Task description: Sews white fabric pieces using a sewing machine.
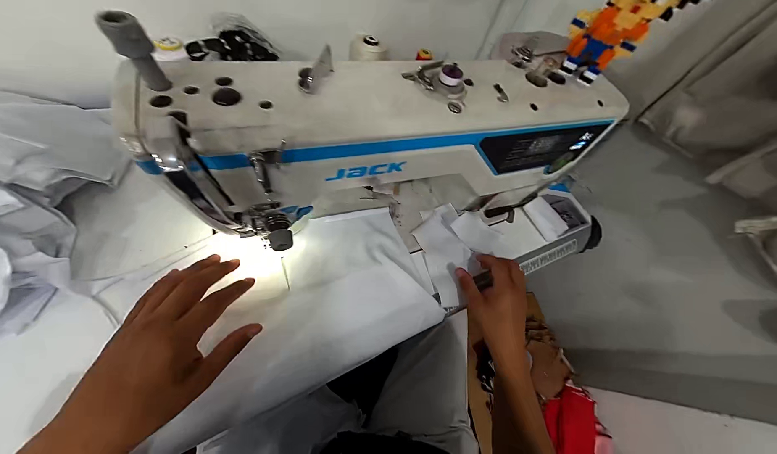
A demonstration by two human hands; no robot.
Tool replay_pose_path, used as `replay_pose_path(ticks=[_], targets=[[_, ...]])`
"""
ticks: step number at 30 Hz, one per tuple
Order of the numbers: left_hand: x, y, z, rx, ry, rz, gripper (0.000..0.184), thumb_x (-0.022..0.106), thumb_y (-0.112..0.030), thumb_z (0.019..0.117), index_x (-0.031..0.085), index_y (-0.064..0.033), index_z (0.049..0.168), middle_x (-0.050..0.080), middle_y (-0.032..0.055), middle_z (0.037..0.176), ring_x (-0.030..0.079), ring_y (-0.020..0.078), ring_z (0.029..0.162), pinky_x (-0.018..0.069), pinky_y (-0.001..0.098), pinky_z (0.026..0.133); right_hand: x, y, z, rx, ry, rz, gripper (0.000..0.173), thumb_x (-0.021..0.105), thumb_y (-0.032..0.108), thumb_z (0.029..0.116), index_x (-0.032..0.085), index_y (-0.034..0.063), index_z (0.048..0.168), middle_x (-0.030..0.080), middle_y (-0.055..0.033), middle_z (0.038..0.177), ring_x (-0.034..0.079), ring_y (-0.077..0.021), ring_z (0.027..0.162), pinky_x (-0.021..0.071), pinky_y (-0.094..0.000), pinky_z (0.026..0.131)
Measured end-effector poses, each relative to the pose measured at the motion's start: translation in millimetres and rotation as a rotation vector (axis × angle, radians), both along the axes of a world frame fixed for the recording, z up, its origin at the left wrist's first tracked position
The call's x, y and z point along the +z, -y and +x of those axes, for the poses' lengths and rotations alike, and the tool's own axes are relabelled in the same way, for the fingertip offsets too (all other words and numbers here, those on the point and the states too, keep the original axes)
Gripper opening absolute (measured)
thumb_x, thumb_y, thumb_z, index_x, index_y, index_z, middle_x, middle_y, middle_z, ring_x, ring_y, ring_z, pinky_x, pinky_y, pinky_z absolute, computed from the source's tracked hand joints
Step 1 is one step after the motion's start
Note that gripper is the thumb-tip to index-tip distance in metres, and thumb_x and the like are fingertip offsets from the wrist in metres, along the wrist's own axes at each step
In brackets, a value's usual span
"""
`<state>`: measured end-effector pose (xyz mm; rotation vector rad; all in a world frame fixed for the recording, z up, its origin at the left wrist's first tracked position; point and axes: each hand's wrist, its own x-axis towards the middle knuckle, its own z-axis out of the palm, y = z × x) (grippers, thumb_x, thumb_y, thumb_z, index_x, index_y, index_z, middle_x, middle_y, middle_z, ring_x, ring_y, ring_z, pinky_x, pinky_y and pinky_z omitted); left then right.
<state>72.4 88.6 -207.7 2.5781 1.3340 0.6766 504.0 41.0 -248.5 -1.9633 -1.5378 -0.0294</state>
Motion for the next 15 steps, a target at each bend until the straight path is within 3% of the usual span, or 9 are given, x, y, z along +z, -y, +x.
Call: replay_pose_path(ticks=[1,3,6,8,10,12,15], targets=[[3,6,10,-0.014,0.033,-0.004,0.059,0.050,-0.056,0.0987,0.072,-0.0077,0.125,0.061,0.0181,0.140,0.052,0.0410,0.136,0.0384,0.0642,0.112,-3,-7,5,-0.034,0.002,-0.012,0.056,0.073,0.052,0.0891,0.070,0.0050,0.119,0.064,-0.0191,0.115,0.061,-0.0389,0.105,0.0515,-0.0576,0.085],[8,18,39,-0.038,0.099,-0.004,0.051,0.051,-0.051,0.1004,0.074,-0.0088,0.119,0.065,0.0152,0.134,0.055,0.0375,0.133,0.0434,0.0602,0.109,0,-20,9,-0.048,-0.002,-0.001,0.059,0.076,0.055,0.0846,0.071,0.0035,0.112,0.064,-0.0202,0.112,0.061,-0.0405,0.103,0.0499,-0.0587,0.083],[1,39,111,-0.137,0.203,0.001,0.044,0.050,-0.046,0.1035,0.075,-0.0134,0.117,0.069,0.0076,0.129,0.060,0.0281,0.129,0.0479,0.0531,0.108,9,-35,22,-0.014,-0.033,0.087,0.044,0.074,0.038,0.0919,0.069,0.0021,0.117,0.065,-0.0211,0.110,0.063,-0.0385,0.100,0.0527,-0.0560,0.082],[-11,46,171,-0.263,0.145,-0.003,0.045,0.045,-0.049,0.1058,0.071,-0.0193,0.127,0.065,0.0019,0.139,0.056,0.0231,0.136,0.0429,0.0553,0.114,10,-47,37,0.027,-0.025,0.079,0.046,0.072,0.034,0.0933,0.067,0.0062,0.130,0.062,-0.0229,0.125,0.058,-0.0438,0.113,0.0486,-0.0615,0.091],[-24,40,224,-0.324,-0.012,0.003,0.051,0.043,-0.051,0.1056,0.062,-0.0196,0.140,0.055,0.0028,0.151,0.044,0.0240,0.146,0.0322,0.0610,0.119,10,-59,57,0.082,-0.004,-0.034,0.049,0.072,0.037,0.0935,0.067,0.0105,0.134,0.058,-0.0204,0.138,0.053,-0.0466,0.123,0.0433,-0.0672,0.094],[-34,26,262,-0.294,-0.134,0.009,0.057,0.047,-0.052,0.1041,0.059,-0.0116,0.143,0.051,0.0096,0.154,0.041,0.0293,0.148,0.0261,0.0651,0.120,12,-65,76,0.109,-0.045,-0.106,0.043,0.073,0.033,0.0941,0.069,0.0071,0.128,0.063,-0.0207,0.129,0.058,-0.0451,0.116,0.0462,-0.0673,0.092],[-30,10,298,-0.224,-0.239,-0.060,0.065,0.049,-0.051,0.1037,0.052,-0.0043,0.148,0.043,0.0162,0.159,0.036,0.0346,0.150,0.0265,0.0642,0.119,17,-64,98,0.108,-0.128,-0.152,0.026,0.070,0.019,0.0977,0.069,0.0013,0.117,0.067,-0.0185,0.099,0.065,-0.0344,0.088,0.0532,-0.0568,0.079]])
